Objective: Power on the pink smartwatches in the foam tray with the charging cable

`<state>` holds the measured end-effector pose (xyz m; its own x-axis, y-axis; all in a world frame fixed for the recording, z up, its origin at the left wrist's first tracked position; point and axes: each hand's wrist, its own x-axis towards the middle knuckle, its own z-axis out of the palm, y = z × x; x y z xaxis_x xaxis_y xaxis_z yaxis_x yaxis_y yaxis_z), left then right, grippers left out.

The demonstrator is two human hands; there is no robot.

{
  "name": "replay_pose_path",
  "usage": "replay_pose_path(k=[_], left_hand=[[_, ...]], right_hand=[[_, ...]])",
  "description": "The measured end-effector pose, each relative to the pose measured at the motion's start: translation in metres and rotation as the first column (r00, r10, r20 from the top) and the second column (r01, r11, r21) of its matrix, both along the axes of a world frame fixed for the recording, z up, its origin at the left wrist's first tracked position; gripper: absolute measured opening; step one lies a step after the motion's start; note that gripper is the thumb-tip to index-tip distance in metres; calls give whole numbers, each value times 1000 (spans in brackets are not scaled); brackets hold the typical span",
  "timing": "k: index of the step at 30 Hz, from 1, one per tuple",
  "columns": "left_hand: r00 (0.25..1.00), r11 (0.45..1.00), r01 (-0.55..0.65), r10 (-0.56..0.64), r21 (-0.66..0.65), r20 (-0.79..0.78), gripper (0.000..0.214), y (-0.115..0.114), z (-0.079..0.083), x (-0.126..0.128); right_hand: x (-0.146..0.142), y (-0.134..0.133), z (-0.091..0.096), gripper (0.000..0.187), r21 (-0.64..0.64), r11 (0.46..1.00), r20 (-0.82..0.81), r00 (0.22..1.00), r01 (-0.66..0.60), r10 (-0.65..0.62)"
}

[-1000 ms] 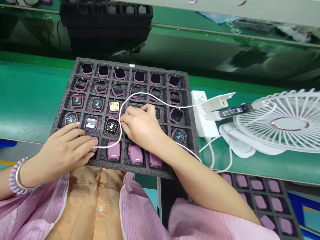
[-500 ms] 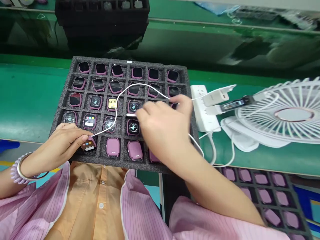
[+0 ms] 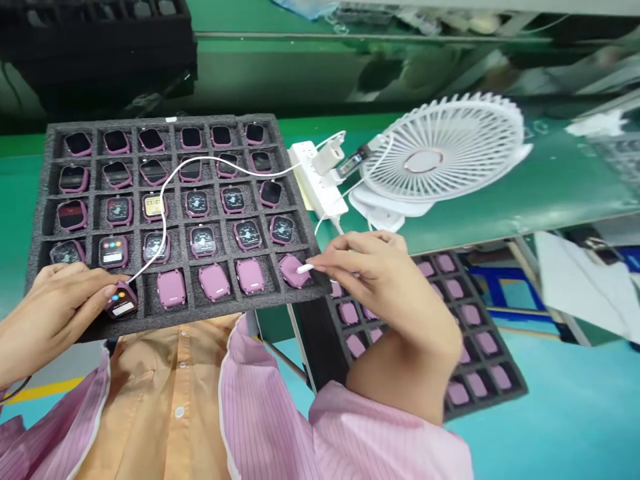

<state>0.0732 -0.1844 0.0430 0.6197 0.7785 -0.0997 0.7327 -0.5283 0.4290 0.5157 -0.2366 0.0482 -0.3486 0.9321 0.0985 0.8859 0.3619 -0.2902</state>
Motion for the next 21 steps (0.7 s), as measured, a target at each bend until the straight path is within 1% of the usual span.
replay_pose_path(k=[3, 6, 8, 10, 12, 14, 16, 18, 19, 21], left_hand=[[1000, 1000, 4, -4, 1, -7, 38, 1, 1, -2], [1000, 1000, 10, -10, -20, -14, 38, 3, 4, -2], [1000, 998, 10, -11, -63, -15, 38, 5, 6, -2], [1000, 994, 1, -2, -109, -17, 40, 6, 6, -1], [999, 990, -25, 21, -137, -28, 42, 7, 7, 0], [998, 987, -50, 44, -151, -40, 43, 6, 8, 2], [998, 985, -62, 56, -162, -43, 42, 6, 10, 3], [996, 983, -87, 83, -164, -33, 36, 5, 14, 4], [992, 982, -122, 119, -143, -30, 32, 4, 16, 4], [976, 974, -220, 219, -45, -13, 23, 1, 21, 7]], right_hand=[[2, -6, -9, 32, 52, 998, 17, 1000, -23, 22], [0, -8, -12, 30, 101, 994, 30, 999, -43, 40], [-1, -9, -8, 25, 90, 993, -23, 997, -72, 74], [-1, -8, -4, 17, 52, 993, -124, 986, -102, 108], [2, -6, -4, 13, 31, 994, -172, 979, -105, 109], [6, -3, -11, 18, 68, 993, -94, 991, -92, 98], [9, 2, -22, 31, 145, 985, 22, 995, -97, 95], [10, 7, -33, 43, 198, 972, 89, 990, -127, 111], [11, 8, -37, 46, 213, 967, 104, 988, -138, 118], [11, 11, -42, 50, 233, 959, 126, 983, -160, 133]])
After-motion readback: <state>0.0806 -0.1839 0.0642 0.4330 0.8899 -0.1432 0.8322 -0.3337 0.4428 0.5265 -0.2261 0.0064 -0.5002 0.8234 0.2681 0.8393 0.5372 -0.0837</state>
